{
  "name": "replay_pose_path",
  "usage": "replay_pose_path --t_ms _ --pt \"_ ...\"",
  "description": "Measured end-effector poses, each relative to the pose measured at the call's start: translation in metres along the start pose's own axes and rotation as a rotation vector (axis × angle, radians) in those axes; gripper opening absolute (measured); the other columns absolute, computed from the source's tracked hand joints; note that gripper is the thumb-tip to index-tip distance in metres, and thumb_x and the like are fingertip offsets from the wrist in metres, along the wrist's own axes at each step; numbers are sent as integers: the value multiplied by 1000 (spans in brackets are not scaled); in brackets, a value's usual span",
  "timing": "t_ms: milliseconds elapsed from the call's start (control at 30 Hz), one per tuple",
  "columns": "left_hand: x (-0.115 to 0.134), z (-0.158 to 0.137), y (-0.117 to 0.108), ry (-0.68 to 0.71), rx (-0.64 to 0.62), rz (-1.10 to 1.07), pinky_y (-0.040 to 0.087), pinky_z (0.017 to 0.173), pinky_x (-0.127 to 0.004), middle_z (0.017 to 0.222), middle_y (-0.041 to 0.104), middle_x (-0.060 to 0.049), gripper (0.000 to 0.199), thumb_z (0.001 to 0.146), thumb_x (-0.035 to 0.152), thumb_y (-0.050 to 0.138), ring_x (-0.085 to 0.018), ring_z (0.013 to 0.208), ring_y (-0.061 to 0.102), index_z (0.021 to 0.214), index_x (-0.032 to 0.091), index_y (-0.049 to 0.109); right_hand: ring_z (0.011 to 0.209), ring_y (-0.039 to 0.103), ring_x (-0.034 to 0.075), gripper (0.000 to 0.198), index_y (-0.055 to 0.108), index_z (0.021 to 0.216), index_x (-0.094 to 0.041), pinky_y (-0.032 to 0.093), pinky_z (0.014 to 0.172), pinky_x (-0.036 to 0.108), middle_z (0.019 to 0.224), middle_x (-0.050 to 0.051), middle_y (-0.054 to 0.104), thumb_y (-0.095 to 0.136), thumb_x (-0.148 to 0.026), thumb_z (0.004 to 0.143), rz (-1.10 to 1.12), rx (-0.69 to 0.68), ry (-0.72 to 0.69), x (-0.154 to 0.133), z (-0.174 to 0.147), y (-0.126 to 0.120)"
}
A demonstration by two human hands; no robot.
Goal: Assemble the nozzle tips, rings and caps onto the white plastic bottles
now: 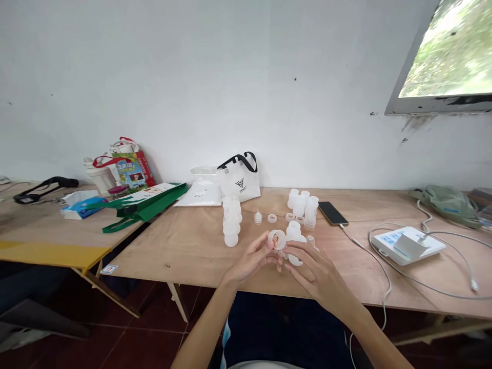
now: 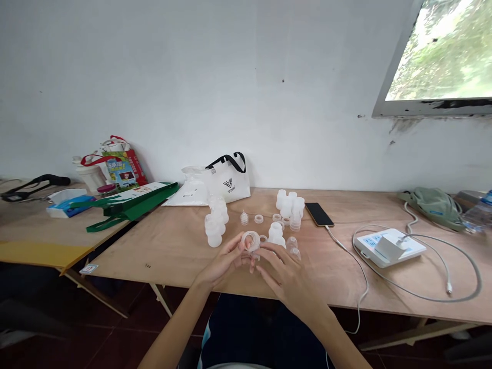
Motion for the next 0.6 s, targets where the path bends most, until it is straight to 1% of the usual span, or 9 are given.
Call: replay_pose_path --t_ms 100,233,300,367,467,533,600 --pt "-6 1 1 -25 -23 -41 55 73 -33 93 58 -4 38 94 55 64 -16 81 63 97 18 52 113 69 25 22 59 123 -30 55 97 43 129 8 68 50 -25 104 35 20 16 0 1 0" --pt "-12 2 3 -52 -27 -74 58 75 -37 101 61 -7 37 95 53 63 -19 86 66 100 18 53 109 70 23 17 60 117 -28 56 92 39 120 6 71 50 -23 104 100 17 21 -1 3 -1" --pt "-11 3 1 -39 -4 -93 59 75 -36 99 61 -7 36 96 53 62 -19 86 67 98 18 53 102 71 22 13 60 114 -27 56 87 37 112 5 72 54 -25 103 116 74 43 2 2 -6" --pt "-10 5 -2 -26 34 -90 59 73 -34 91 61 -4 37 97 54 60 -19 84 68 96 18 52 92 71 22 12 60 113 -27 57 81 36 106 5 73 58 -28 102 124 165 83 8 0 -13" --pt "-7 6 -6 -42 74 1 59 74 -34 85 62 -3 39 97 57 57 -19 81 70 94 18 52 80 70 20 18 58 113 -26 58 74 35 105 6 73 63 -35 99 161 259 151 17 -4 -19" --pt "-6 5 -3 -66 50 95 59 77 -34 88 65 -5 40 98 58 55 -20 84 71 96 18 54 76 69 19 21 57 113 -26 59 72 34 106 6 73 65 -38 97 189 273 177 20 -5 -20" --pt "-6 4 3 -82 12 169 59 80 -35 90 67 -6 40 98 57 54 -20 85 71 100 18 55 73 67 18 20 57 110 -26 58 71 34 103 6 72 64 -40 98 183 247 177 20 -4 -18"
Point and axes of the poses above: each hand's wrist, its own z-axis towards the middle knuckle, its own y-axis out of the palm, x = y × z, the point moved 6 cm from there along z, towards the middle knuckle
